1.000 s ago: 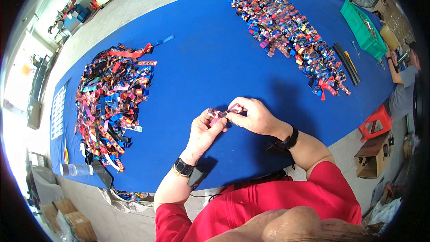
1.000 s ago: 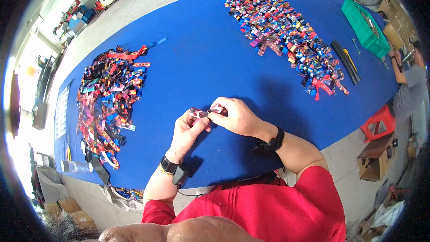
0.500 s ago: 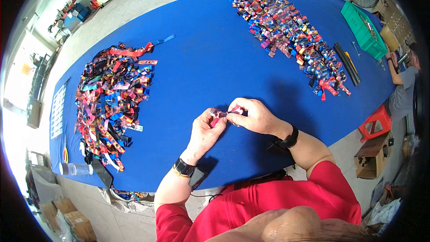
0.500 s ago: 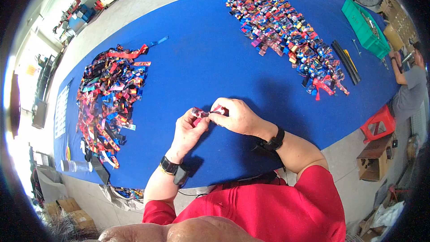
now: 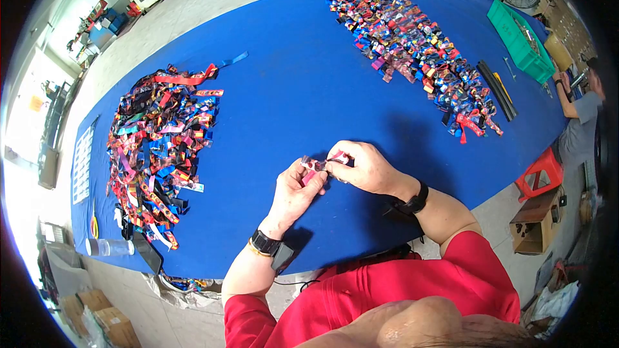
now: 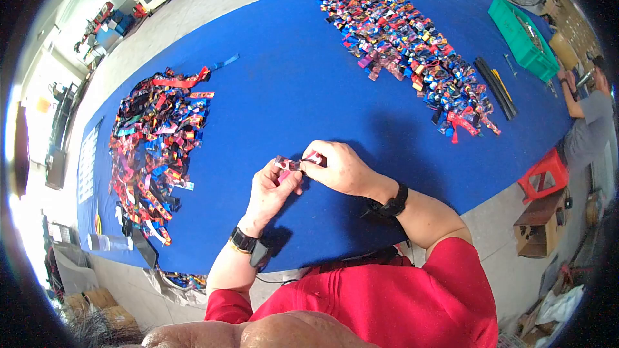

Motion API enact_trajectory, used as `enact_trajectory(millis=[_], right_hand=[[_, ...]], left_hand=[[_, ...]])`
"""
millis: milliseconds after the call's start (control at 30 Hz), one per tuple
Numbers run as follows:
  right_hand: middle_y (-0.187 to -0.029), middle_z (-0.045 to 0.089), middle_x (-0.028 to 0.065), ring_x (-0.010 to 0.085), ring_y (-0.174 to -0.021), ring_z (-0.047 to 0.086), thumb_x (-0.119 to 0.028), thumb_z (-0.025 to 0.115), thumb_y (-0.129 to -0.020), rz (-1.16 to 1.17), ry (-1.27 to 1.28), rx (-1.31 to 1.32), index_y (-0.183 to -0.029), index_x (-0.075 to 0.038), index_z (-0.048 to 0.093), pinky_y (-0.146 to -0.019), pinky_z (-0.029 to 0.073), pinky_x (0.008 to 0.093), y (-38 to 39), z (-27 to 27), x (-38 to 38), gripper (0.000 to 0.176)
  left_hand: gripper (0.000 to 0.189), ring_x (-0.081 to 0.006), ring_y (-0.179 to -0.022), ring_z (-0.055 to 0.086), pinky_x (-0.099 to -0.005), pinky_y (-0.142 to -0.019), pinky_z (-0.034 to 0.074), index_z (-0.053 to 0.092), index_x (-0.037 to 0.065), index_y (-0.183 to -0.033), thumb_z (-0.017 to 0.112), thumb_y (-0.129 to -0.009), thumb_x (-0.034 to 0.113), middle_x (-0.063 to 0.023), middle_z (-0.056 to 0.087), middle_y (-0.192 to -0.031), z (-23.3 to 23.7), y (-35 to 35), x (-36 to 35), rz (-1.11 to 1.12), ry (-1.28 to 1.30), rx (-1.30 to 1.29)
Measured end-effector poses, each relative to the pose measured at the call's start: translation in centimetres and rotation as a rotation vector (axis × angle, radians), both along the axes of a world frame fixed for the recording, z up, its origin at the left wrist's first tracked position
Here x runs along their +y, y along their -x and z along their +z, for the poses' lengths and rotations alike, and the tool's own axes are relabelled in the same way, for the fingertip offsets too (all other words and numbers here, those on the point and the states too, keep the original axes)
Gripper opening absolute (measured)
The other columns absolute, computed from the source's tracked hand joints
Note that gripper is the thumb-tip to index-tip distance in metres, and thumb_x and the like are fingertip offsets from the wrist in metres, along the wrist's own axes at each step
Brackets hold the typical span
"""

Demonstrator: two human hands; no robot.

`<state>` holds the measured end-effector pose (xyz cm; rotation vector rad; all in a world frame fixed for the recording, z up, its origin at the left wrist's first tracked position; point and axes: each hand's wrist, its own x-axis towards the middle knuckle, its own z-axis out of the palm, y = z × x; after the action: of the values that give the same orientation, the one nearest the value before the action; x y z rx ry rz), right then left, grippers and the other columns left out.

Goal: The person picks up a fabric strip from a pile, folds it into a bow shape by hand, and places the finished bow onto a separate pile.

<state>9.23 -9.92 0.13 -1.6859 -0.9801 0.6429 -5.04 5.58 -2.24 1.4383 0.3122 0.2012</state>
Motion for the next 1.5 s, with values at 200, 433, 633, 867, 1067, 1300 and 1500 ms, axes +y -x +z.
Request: enact_trajectory(millis=[200,433,633,867,1067,1300,1500], right_hand=[[-0.078,0.072,0.0109,0.017,-0.07,0.07,-0.015,0.069,-0.094,0.001,-0.008,0.016,-0.096,0.001,0.066,-0.066,0.054,0.0336,0.1,0.5,0.0,0.016],[-0.077,0.073,0.0103,0.0169,-0.07,0.07,-0.014,0.067,-0.095,0.037,-0.034,0.02,-0.096,0.001,0.065,-0.065,0.054,0.0336,0.1,0.4,-0.1,0.015],[-0.076,0.072,0.0122,0.0194,-0.068,0.07,-0.013,0.068,-0.094,0.031,-0.036,-0.026,-0.096,0.0,0.065,-0.064,0.054,0.0353,0.1,0.0,-0.1,0.014],[-0.079,0.07,0.0153,0.0272,-0.071,0.07,-0.013,0.069,-0.092,0.025,-0.046,-0.083,-0.094,-0.001,0.065,-0.065,0.054,0.0379,0.3,0.0,0.0,0.013],[-0.077,0.067,0.0109,0.0202,-0.068,0.067,-0.007,0.07,-0.091,0.013,-0.146,-0.314,-0.094,-0.001,0.063,-0.063,0.053,0.0342,0.3,-0.4,-0.1,0.01],[-0.081,0.07,0.0154,0.0289,-0.073,0.071,-0.013,0.069,-0.093,0.007,-0.098,-0.213,-0.095,-0.002,0.063,-0.067,0.055,0.0389,0.5,0.1,-0.2,0.012],[-0.08,0.071,0.014,0.0265,-0.073,0.072,-0.013,0.068,-0.094,-0.004,-0.1,-0.145,-0.096,-0.001,0.063,-0.068,0.055,0.0376,0.5,0.0,-0.1,0.013]], left_hand=[[0.009,-0.008,-0.071,0.063,-0.0238,-0.066,0.053,0.064,0.003,-0.109,0.064,-0.102,0.009,-0.0034,0.071,-0.091,0.2,-0.2,-0.1,-0.025,0.039,-0.008],[0.011,-0.007,-0.069,0.063,-0.0218,-0.064,0.05,0.065,0.003,-0.109,0.06,-0.106,0.012,-0.0035,0.072,-0.088,-0.1,-0.1,0.0,-0.066,0.017,-0.013],[0.011,-0.0062,-0.067,0.063,-0.0217,-0.062,0.05,0.064,0.003,-0.107,0.059,-0.106,0.013,-0.0026,0.072,-0.084,-0.2,-0.2,0.0,-0.054,0.011,0.015],[0.011,-0.0081,-0.067,0.064,-0.0237,-0.064,0.053,0.064,0.002,-0.105,0.059,-0.105,0.012,-0.0039,0.071,-0.083,0.2,-0.2,-0.1,-0.041,0.018,0.039],[0.01,-0.0103,-0.067,0.065,-0.0251,-0.065,0.054,0.063,0.001,-0.105,0.06,-0.105,0.011,-0.0061,0.071,-0.084,0.2,-0.2,-0.1,-0.042,0.021,0.044],[0.012,-0.0108,-0.069,0.065,-0.0257,-0.066,0.054,0.063,0.0,-0.107,0.06,-0.105,0.012,-0.0063,0.071,-0.085,-0.1,-0.2,0.0,-0.049,0.033,0.015],[0.017,-0.0127,-0.072,0.067,-0.0278,-0.07,0.056,0.064,0.0,-0.111,0.056,-0.107,0.014,-0.008,0.072,-0.088,0.1,-0.2,0.1,-0.077,0.018,0.011]])
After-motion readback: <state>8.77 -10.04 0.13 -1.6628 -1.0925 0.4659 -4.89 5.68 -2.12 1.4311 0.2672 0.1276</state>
